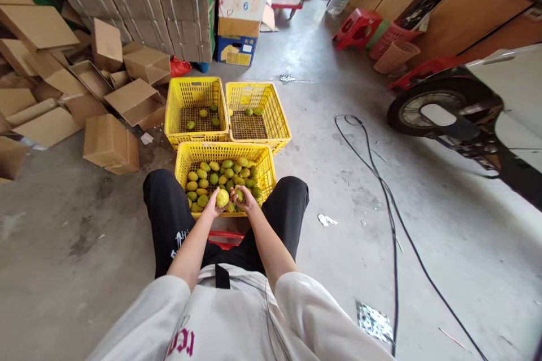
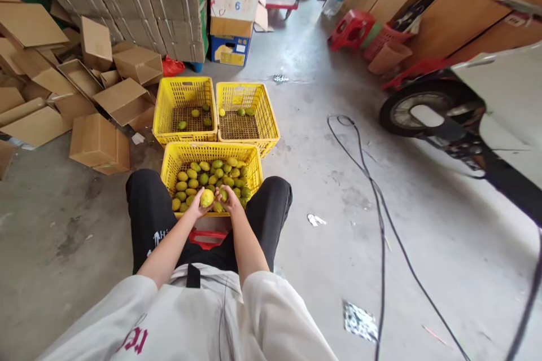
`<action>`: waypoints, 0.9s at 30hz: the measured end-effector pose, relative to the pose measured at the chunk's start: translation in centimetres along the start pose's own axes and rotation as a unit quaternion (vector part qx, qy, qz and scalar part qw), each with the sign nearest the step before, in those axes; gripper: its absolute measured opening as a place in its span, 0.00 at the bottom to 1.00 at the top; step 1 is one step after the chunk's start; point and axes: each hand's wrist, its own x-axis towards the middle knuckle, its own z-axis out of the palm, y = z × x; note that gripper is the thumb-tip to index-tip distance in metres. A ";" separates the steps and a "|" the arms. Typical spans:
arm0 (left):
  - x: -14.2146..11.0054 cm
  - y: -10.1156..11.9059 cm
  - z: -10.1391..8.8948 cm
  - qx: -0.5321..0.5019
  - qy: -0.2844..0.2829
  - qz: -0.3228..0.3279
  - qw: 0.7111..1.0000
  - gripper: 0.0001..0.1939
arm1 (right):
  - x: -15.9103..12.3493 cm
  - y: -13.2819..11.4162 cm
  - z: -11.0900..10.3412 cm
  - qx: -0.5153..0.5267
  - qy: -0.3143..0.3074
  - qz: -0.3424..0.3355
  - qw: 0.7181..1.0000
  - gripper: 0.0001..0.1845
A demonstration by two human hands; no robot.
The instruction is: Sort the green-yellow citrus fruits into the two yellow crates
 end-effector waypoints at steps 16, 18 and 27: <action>-0.3 0.1 -0.2 -0.138 -0.056 0.094 0.984 0.16 | 1.4 -0.1 -1.0 0.047 -0.075 -0.046 0.995 0.08; -0.3 0.3 -0.2 -0.135 -0.042 0.092 0.986 0.14 | 1.6 -0.3 -1.4 0.042 -0.067 -0.065 0.995 0.05; 0.0 0.0 -0.3 -0.080 0.000 0.050 0.995 0.12 | 2.5 0.9 -1.6 -0.018 -0.053 -0.069 0.996 0.09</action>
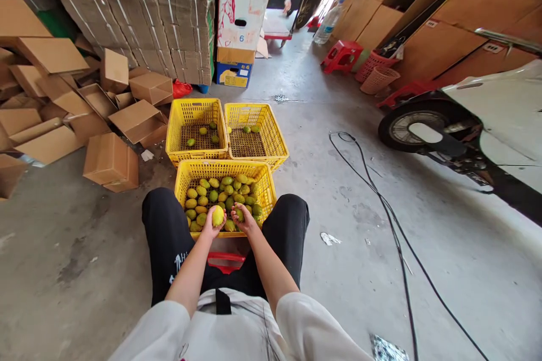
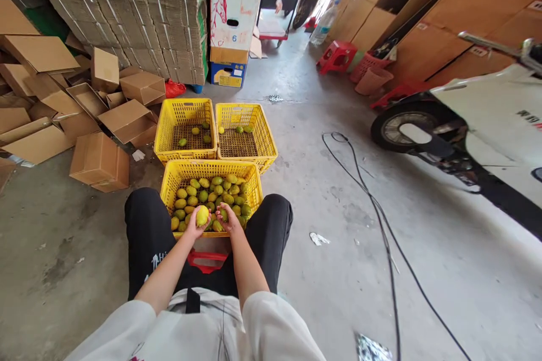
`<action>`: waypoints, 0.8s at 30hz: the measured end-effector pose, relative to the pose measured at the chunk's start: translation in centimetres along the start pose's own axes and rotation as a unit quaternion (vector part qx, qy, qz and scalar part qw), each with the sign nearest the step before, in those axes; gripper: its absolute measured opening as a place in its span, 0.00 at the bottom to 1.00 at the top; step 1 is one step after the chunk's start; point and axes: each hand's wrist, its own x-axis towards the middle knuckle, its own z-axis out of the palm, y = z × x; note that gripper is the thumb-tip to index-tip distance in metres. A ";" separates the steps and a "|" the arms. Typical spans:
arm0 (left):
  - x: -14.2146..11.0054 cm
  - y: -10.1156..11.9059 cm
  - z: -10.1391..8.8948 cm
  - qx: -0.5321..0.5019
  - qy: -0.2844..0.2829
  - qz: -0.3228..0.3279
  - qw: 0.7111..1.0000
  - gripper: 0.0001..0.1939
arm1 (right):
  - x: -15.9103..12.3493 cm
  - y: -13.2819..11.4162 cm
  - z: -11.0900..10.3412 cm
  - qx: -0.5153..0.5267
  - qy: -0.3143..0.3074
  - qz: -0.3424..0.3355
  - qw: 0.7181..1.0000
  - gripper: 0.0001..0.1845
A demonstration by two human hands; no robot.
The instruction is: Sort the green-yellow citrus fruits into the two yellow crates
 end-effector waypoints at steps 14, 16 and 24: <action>0.0 1.3 -0.6 -0.116 0.019 0.086 0.989 0.18 | 0.0 -0.4 0.4 0.081 0.027 -0.024 0.996 0.03; 0.0 1.2 -0.7 -0.100 0.026 0.088 0.991 0.15 | 0.1 -0.6 0.3 0.082 0.033 -0.028 0.996 0.05; -0.9 1.4 -0.3 -0.032 0.040 0.075 0.996 0.10 | -0.5 -0.8 1.1 0.060 0.023 -0.005 0.998 0.05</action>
